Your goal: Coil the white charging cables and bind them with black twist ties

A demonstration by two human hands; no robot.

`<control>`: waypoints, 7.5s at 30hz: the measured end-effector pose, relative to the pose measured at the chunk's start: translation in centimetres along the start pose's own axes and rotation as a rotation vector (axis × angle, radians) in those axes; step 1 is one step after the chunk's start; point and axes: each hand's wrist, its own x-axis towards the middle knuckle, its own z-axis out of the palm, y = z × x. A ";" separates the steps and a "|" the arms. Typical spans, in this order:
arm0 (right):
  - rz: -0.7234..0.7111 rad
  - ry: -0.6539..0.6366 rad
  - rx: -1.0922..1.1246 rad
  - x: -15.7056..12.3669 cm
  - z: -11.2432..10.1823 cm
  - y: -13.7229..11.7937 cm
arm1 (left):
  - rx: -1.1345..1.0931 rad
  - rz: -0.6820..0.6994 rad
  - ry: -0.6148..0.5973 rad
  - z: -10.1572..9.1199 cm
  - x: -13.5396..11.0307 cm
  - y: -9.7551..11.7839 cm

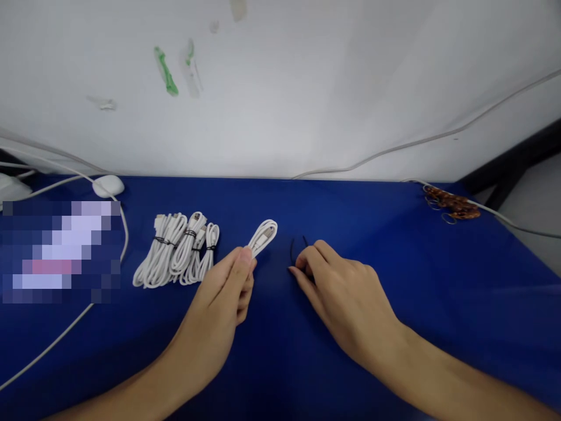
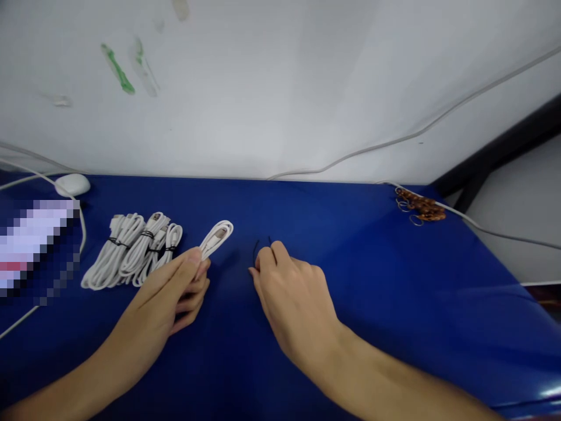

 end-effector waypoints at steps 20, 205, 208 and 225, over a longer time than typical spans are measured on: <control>-0.163 0.042 -0.157 -0.1 -0.6 -0.2 | -0.004 -0.021 -0.025 -0.1 -0.2 -0.2; -0.305 -0.017 0.220 1.0 0.0 0.4 | -0.037 -0.038 0.105 0.5 -1.6 0.1; -0.349 0.042 0.133 0.8 0.2 0.2 | -0.044 -0.020 0.098 0.5 -1.5 0.0; -0.243 0.114 0.189 0.6 0.2 -0.8 | -0.002 -0.040 0.078 0.5 -1.2 -0.2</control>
